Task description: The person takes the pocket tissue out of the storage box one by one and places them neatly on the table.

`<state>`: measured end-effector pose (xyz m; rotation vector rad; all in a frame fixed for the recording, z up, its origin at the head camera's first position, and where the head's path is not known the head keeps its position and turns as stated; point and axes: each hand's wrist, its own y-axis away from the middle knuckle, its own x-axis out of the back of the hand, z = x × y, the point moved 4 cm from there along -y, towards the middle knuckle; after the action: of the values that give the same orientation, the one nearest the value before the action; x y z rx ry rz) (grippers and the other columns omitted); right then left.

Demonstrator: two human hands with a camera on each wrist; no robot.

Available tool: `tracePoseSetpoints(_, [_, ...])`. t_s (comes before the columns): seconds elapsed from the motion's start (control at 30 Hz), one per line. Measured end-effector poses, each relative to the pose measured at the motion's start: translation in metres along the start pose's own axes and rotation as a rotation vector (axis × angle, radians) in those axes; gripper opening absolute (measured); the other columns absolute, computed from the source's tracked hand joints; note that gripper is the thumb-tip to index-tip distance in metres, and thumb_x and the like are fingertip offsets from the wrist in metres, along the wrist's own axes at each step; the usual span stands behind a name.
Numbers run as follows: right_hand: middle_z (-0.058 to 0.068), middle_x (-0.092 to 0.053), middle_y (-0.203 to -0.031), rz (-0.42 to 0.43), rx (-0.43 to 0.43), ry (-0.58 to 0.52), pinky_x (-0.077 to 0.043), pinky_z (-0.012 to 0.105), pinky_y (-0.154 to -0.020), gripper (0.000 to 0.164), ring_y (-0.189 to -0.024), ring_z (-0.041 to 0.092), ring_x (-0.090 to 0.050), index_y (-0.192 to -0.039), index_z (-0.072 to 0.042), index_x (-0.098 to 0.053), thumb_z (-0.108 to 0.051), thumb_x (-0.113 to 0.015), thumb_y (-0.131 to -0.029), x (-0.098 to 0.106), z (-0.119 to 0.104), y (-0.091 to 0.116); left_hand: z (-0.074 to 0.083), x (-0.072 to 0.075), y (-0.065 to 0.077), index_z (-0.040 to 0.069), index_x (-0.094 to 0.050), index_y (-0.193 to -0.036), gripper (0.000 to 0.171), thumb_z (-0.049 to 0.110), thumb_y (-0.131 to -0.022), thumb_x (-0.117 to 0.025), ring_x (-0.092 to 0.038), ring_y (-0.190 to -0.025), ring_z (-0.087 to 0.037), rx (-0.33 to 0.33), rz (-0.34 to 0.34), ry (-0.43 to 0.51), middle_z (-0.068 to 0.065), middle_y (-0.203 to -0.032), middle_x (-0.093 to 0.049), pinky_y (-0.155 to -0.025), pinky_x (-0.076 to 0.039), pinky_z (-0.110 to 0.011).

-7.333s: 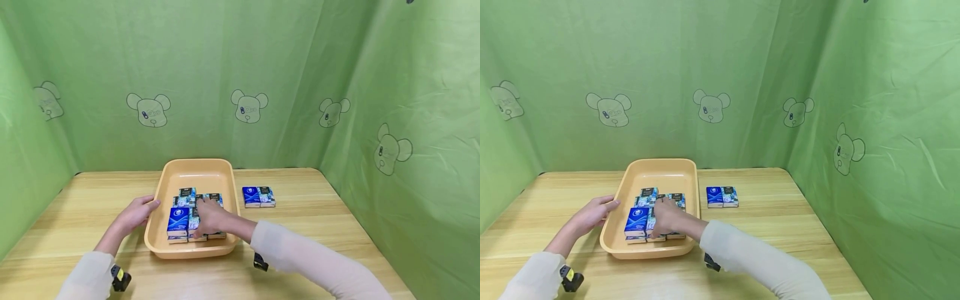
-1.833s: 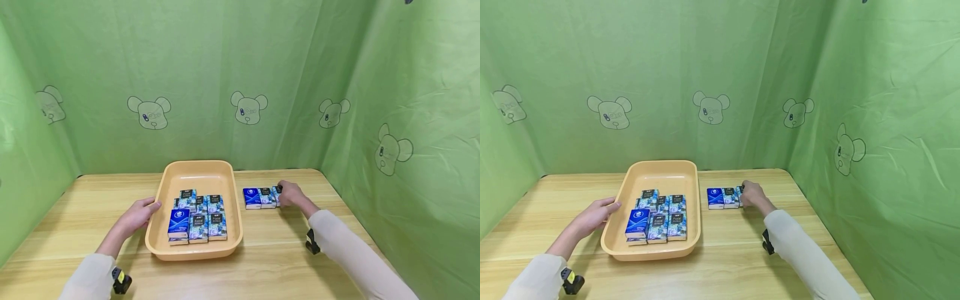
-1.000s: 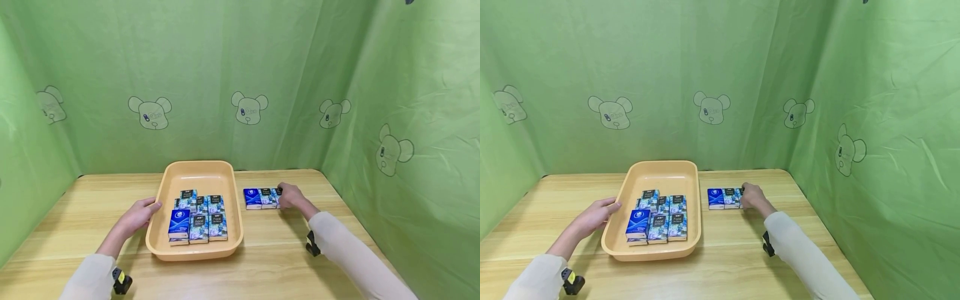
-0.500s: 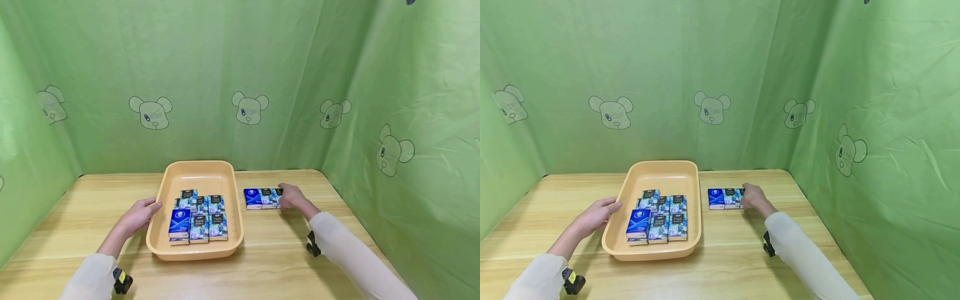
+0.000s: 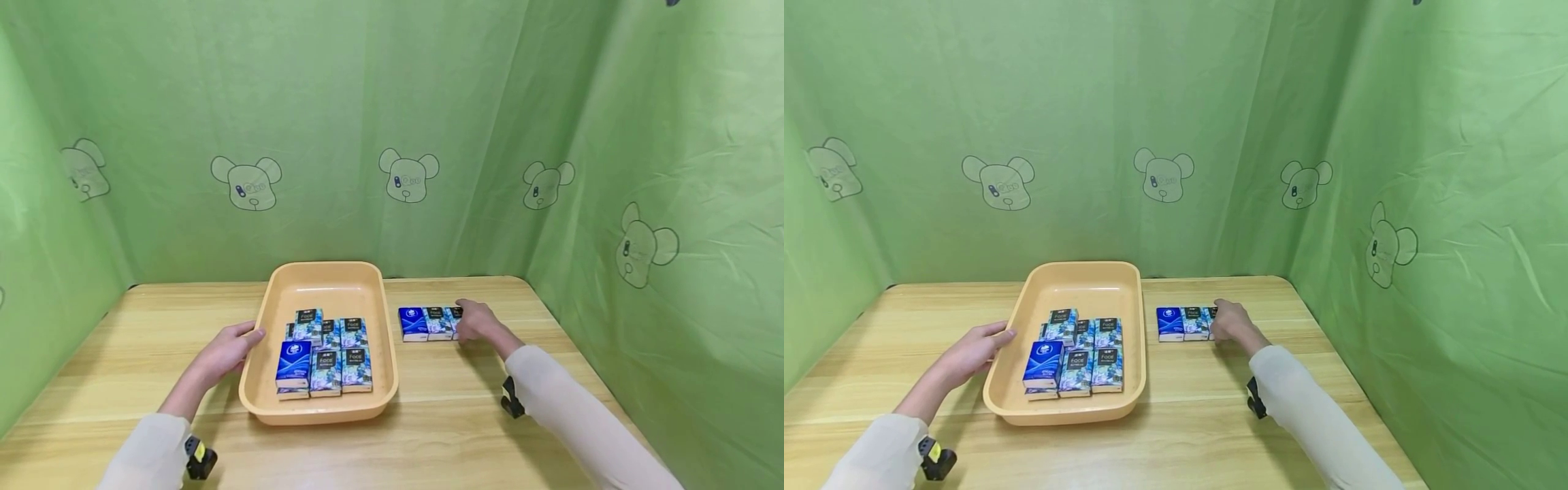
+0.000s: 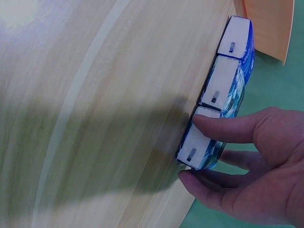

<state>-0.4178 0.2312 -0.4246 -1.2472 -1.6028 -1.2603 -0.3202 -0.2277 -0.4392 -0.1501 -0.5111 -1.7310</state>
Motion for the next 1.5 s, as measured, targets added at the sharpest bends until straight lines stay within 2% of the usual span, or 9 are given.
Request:
tracePoseSetpoints(0.3, [0.035,-0.048,-0.145,-0.021,-0.012,0.002,-0.046,0.025,-0.054,0.098,-0.078,0.025,-0.054,-0.157,0.002,-0.029,0.005,-0.074,-0.07,0.001,0.005,-0.003,0.0,-0.001,0.0,-0.009,-0.02,-0.157,0.062,0.029,-0.11,-0.038,-0.059,-0.126,-0.045,-0.005,-0.004,0.002,-0.037,-0.147,-0.045,-0.095,-0.06,-0.047])
tracePoseSetpoints(0.53, [0.034,-0.047,-0.147,-0.028,-0.008,0.029,-0.048,0.027,-0.06,0.099,-0.088,0.028,-0.055,-0.156,0.003,-0.029,0.002,-0.077,-0.069,0.003,0.002,0.0,-0.001,0.0,0.0,-0.009,-0.021,-0.157,0.062,0.029,-0.11,-0.038,-0.059,-0.126,-0.044,0.003,0.0,-0.005,-0.036,-0.147,-0.045,-0.096,-0.06,-0.047])
tracePoseSetpoints(0.7, [0.034,-0.043,-0.15,-0.059,-0.04,-0.008,-0.056,0.03,-0.066,0.104,-0.081,0.023,-0.056,-0.158,0.001,-0.026,0.004,-0.08,-0.069,0.006,0.001,0.002,0.0,-0.001,0.001,-0.008,-0.02,-0.157,0.062,0.029,-0.111,-0.037,-0.059,-0.127,-0.044,0.008,-0.001,-0.01,-0.036,-0.148,-0.045,-0.097,-0.059,-0.046])
tracePoseSetpoints(0.77, [0.035,-0.042,-0.15,-0.06,-0.043,-0.027,-0.06,0.035,-0.075,0.105,-0.085,0.025,-0.059,-0.158,0.001,-0.025,0.003,-0.082,-0.069,0.009,0.001,0.002,0.0,-0.001,0.001,-0.008,-0.021,-0.157,0.062,0.029,-0.111,-0.038,-0.059,-0.127,-0.044,0.009,0.001,-0.006,-0.036,-0.148,-0.045,-0.097,-0.059,-0.046])
tracePoseSetpoints(0.83, [0.035,-0.042,-0.15,-0.055,-0.028,-0.018,-0.06,0.041,-0.088,0.106,-0.097,0.032,-0.061,-0.157,0.003,-0.026,0.001,-0.084,-0.069,0.013,-0.001,0.003,-0.001,0.0,0.001,-0.008,-0.021,-0.157,0.062,0.029,-0.11,-0.038,-0.06,-0.126,-0.044,0.008,0.003,-0.004,-0.036,-0.147,-0.046,-0.096,-0.059,-0.046])
tracePoseSetpoints(0.93, [0.035,-0.04,-0.151,-0.054,-0.011,0.004,-0.053,0.049,-0.104,0.106,-0.117,0.042,-0.057,-0.156,0.005,-0.027,-0.003,-0.087,-0.069,0.017,-0.003,0.004,-0.002,0.0,0.0,-0.008,-0.022,-0.157,0.062,0.029,-0.11,-0.038,-0.06,-0.125,-0.044,0.007,0.011,-0.001,-0.036,-0.147,-0.047,-0.095,-0.06,-0.046])
tracePoseSetpoints(1.0, [0.035,-0.04,-0.151,-0.062,-0.013,0.016,-0.05,0.051,-0.109,0.104,-0.124,0.044,-0.054,-0.156,0.006,-0.026,-0.007,-0.086,-0.072,0.019,-0.005,0.004,-0.002,0.0,-0.001,-0.008,-0.021,-0.157,0.062,0.029,-0.11,-0.038,-0.061,-0.125,-0.044,0.002,0.01,-0.005,-0.036,-0.146,-0.047,-0.095,-0.06,-0.047])
tracePoseSetpoints(1.17, [0.034,-0.044,-0.149,-0.049,-0.019,0.038,-0.048,0.053,-0.11,0.097,-0.128,0.046,-0.052,-0.155,0.008,-0.026,-0.014,-0.083,-0.08,0.025,-0.015,0.006,-0.002,0.0,-0.001,-0.008,-0.021,-0.157,0.063,0.03,-0.11,-0.038,-0.059,-0.126,-0.044,0.0,0.007,-0.013,-0.036,-0.147,-0.046,-0.096,-0.059,-0.048])
tracePoseSetpoints(1.5, [0.033,-0.043,-0.151,-0.011,0.042,0.031,-0.047,0.054,-0.112,0.09,-0.126,0.046,-0.055,-0.154,0.011,-0.027,-0.018,-0.078,-0.085,0.034,-0.045,0.011,-0.001,0.0,-0.001,-0.009,-0.021,-0.157,0.063,0.029,-0.11,-0.038,-0.06,-0.126,-0.044,-0.006,0.0,-0.004,-0.036,-0.147,-0.046,-0.096,-0.059,-0.048])
